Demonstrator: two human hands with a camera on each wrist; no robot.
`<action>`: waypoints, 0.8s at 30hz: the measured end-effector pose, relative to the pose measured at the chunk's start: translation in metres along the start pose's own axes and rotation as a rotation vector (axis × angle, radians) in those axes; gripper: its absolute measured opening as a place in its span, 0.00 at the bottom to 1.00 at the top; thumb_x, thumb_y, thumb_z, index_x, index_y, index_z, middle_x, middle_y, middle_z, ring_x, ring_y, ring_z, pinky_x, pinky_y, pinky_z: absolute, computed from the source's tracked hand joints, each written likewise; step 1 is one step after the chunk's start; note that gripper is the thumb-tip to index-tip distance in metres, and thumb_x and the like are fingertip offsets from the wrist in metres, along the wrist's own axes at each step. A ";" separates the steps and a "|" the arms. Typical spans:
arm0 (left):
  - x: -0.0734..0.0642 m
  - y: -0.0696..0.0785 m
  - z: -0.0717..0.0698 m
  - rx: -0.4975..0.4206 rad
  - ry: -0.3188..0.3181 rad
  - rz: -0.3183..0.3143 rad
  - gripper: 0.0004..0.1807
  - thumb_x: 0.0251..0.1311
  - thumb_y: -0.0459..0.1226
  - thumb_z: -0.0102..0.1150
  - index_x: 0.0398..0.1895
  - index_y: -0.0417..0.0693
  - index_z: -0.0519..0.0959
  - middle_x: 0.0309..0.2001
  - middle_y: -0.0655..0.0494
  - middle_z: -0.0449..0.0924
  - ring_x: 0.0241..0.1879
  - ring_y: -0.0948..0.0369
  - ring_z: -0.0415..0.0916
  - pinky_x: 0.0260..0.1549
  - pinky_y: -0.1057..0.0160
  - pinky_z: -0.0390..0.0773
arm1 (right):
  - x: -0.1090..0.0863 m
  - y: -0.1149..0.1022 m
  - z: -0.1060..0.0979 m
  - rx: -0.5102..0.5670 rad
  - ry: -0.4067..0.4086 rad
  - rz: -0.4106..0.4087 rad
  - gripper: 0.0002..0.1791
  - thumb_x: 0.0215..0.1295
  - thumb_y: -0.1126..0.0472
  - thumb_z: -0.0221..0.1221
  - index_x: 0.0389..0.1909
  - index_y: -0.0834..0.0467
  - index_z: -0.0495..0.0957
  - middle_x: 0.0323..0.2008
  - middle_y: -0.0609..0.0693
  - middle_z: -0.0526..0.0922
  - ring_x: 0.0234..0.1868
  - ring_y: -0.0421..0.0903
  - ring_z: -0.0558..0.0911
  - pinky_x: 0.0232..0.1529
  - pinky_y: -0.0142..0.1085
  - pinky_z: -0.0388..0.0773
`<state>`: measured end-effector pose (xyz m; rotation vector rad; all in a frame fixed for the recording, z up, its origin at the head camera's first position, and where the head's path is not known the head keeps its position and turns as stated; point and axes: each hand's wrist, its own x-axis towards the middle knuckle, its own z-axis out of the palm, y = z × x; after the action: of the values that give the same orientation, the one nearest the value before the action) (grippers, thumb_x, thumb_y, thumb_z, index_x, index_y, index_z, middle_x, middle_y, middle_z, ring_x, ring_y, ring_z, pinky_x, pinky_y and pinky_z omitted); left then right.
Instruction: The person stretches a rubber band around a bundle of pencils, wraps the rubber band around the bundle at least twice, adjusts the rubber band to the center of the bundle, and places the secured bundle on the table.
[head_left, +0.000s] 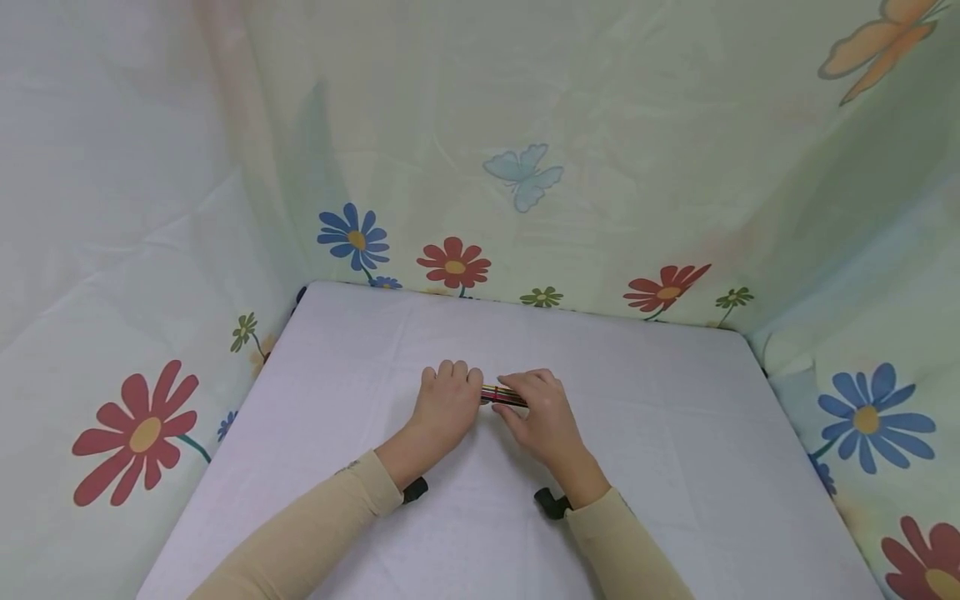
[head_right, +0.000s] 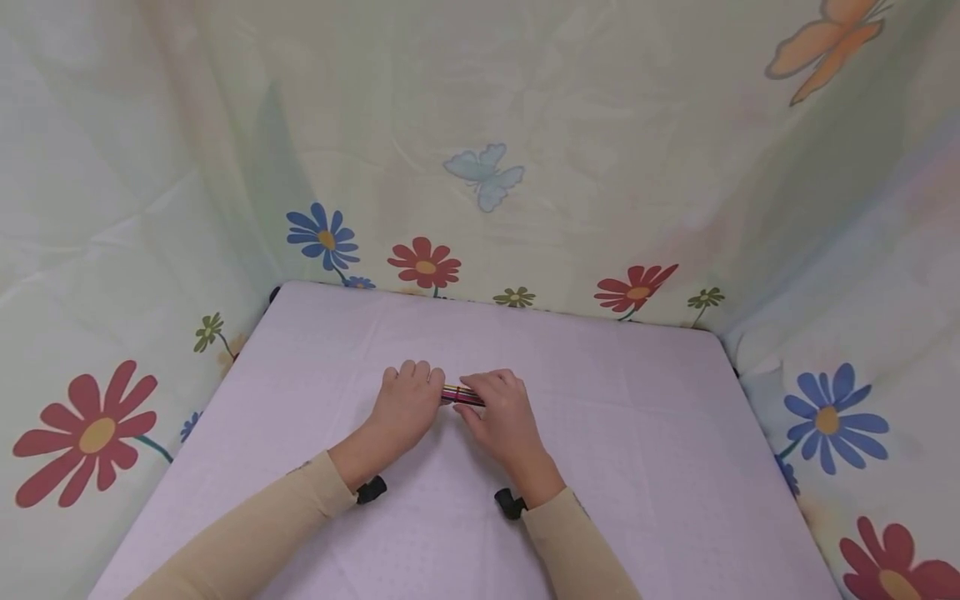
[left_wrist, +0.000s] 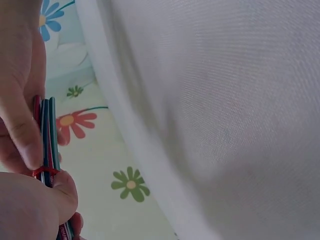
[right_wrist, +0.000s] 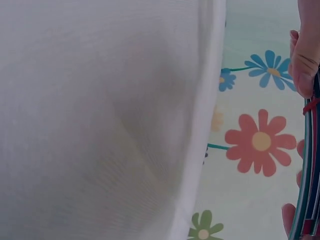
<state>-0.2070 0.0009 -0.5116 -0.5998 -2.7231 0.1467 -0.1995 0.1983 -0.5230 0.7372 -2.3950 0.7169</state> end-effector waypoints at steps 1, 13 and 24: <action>0.000 0.000 0.000 -0.005 -0.009 -0.001 0.10 0.75 0.45 0.62 0.39 0.51 0.75 0.34 0.55 0.75 0.36 0.56 0.71 0.31 0.58 0.63 | -0.001 0.001 0.000 0.018 0.001 0.024 0.24 0.59 0.59 0.79 0.56 0.58 0.87 0.50 0.53 0.92 0.53 0.55 0.83 0.55 0.53 0.78; 0.001 -0.007 0.001 -0.094 0.013 -0.063 0.16 0.70 0.49 0.70 0.51 0.53 0.78 0.42 0.51 0.78 0.45 0.52 0.75 0.40 0.51 0.75 | -0.007 0.008 -0.003 0.174 -0.043 0.266 0.35 0.62 0.60 0.75 0.70 0.58 0.77 0.68 0.58 0.81 0.71 0.60 0.75 0.69 0.61 0.74; -0.002 -0.012 -0.002 -0.132 0.024 -0.070 0.12 0.71 0.40 0.68 0.49 0.48 0.77 0.41 0.49 0.78 0.45 0.51 0.75 0.41 0.51 0.74 | -0.008 0.002 -0.010 -0.118 0.071 -0.031 0.24 0.56 0.68 0.78 0.55 0.64 0.87 0.56 0.59 0.88 0.57 0.62 0.85 0.62 0.55 0.81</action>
<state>-0.2091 -0.0107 -0.5085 -0.5382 -2.7422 -0.0581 -0.1916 0.2086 -0.5215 0.6868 -2.3341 0.5747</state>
